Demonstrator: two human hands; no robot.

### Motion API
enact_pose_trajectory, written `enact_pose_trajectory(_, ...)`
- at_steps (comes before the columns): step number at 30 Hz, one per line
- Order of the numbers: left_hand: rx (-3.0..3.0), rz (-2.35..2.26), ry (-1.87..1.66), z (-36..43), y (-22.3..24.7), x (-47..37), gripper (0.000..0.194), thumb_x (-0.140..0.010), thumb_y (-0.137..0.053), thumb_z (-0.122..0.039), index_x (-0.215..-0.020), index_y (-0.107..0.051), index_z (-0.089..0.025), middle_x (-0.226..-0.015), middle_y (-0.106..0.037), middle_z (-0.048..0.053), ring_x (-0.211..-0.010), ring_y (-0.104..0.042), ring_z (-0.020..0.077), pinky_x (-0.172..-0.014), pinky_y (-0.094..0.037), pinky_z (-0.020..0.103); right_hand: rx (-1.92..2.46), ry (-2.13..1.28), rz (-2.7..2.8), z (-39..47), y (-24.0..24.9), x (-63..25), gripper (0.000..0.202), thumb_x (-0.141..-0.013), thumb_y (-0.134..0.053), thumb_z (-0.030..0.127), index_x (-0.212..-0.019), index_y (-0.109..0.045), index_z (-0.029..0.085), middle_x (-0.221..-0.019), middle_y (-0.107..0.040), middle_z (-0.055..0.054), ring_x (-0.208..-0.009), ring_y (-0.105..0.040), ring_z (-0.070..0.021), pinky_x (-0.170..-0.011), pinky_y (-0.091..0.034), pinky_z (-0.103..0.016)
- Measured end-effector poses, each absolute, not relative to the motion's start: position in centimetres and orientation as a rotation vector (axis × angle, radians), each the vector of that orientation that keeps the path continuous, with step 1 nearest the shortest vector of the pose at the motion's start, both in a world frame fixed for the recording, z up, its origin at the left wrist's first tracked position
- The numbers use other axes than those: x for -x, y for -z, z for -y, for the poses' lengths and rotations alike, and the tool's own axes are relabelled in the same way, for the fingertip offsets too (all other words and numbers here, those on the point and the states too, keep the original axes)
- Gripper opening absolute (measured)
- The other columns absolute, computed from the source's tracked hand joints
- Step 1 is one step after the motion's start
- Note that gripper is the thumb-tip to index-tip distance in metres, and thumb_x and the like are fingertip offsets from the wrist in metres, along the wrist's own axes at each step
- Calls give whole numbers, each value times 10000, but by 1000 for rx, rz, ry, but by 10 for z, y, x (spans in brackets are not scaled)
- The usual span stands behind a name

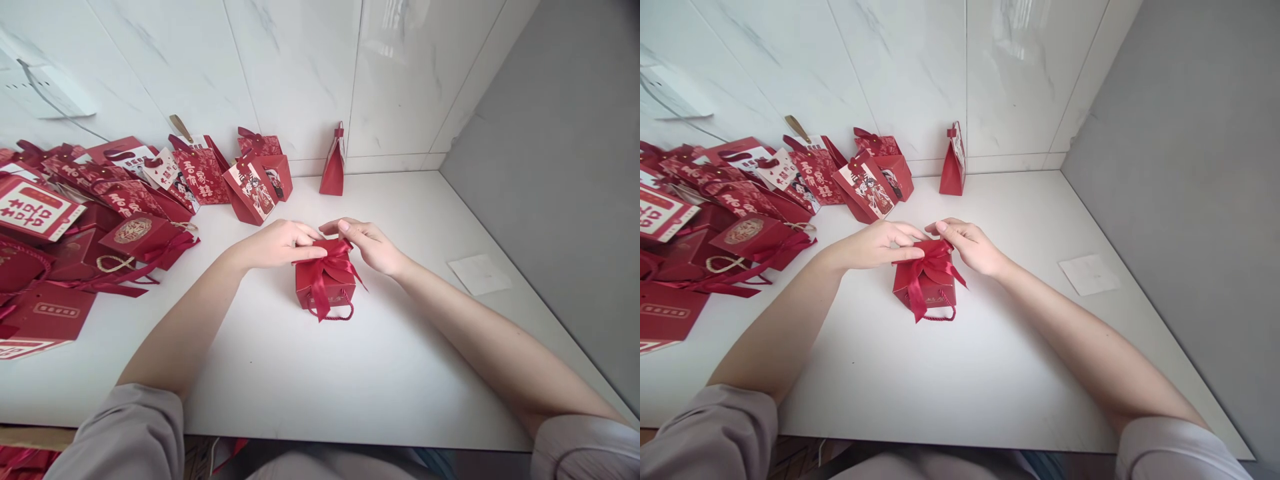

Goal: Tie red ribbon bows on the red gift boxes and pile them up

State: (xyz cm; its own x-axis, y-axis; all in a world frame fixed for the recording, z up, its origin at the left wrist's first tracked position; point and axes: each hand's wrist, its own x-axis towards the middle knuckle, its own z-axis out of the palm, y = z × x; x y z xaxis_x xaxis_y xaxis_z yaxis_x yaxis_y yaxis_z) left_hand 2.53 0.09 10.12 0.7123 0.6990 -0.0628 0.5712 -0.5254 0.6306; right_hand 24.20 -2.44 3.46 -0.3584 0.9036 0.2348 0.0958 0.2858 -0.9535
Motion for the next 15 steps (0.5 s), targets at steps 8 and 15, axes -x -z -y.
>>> enact_pose_trajectory(8, -2300, -1167, -293, -2, -102, -24, 490, -861, -504, -604, -627, -620, -189, -1194, -679, 35, -1036, -617, 232, -950, -450, 362, 987, -1095, 1598, 17, -31, -247, 571, -901, -456, 651, -602, -617, 192, -925, -639, -60, -756, -559, -163, -737, -457, -311)
enact_pose_trajectory(15, -2283, -1052, -332, -2, -100, -25, 495, -834, -591, -512, -512, -446, -165, -1413, -562, 29, -1220, -567, 260, -1079, -356, 394, 959, -1175, 1598, 17, -31, -247, 590, -890, -452, 671, -581, -589, 187, -958, -659, -60, -781, -567, -165, -769, -460, -306)
